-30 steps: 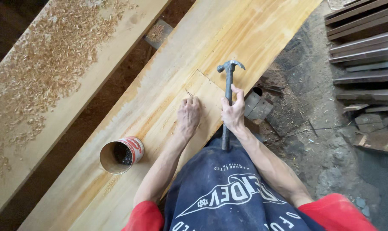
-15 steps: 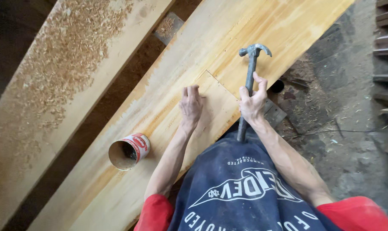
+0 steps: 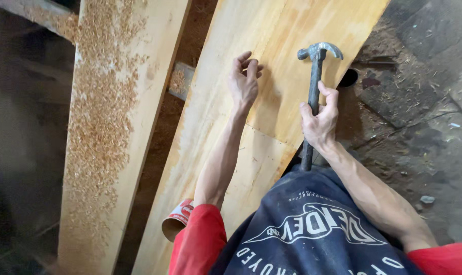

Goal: The person hammers nails into a large wooden board using a hammer, then uses an angle grinder to sand the surface of the board. The person repeatedly picks nails from a tin and drives them into the wood, then switches to grinding the surface.

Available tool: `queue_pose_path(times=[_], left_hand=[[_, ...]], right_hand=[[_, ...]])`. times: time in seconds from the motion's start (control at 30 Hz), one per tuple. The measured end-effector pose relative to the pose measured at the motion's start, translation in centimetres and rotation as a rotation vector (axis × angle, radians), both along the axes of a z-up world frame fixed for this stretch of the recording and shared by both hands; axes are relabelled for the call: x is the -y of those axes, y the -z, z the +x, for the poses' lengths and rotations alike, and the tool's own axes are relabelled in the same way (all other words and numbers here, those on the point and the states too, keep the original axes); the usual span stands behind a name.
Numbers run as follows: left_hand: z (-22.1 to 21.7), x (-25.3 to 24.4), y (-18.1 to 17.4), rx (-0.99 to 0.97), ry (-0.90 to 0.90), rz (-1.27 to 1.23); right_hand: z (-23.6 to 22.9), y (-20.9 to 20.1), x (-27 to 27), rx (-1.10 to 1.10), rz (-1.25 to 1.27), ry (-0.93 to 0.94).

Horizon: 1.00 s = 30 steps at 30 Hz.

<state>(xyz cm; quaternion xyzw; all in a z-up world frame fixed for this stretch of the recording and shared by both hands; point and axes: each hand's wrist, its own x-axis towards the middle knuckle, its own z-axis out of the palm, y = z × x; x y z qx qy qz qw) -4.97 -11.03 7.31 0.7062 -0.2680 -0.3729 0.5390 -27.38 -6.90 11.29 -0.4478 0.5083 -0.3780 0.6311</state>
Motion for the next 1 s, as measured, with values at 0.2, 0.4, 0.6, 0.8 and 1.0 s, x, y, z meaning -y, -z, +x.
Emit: queue_pose_path(times=[0.2, 0.4, 0.6, 0.8, 1.0], left_hand=[[0.9, 6.4, 2.7, 0.099, 0.052, -0.004], [1.2, 7.2, 4.5, 0.294, 0.105, -0.061], [0.7, 6.9, 3.8, 0.38, 0.078, -0.106], [-0.1, 6.7, 2.7, 0.534, 0.098, -0.186], [0.3, 6.5, 2.9, 0.807, 0.207, -0.28]], right_hand=[[1.0, 0.6, 2.6, -0.014, -0.108, -0.001], [1.9, 1.8, 3.4, 0.005, -0.134, 0.004], [2.5, 2.3, 3.5, -0.004, -0.121, -0.014], [3.7, 2.0, 3.4, 0.068, -0.147, -0.023], [4.4, 1.3, 3.5, -0.008, -0.135, -0.031]])
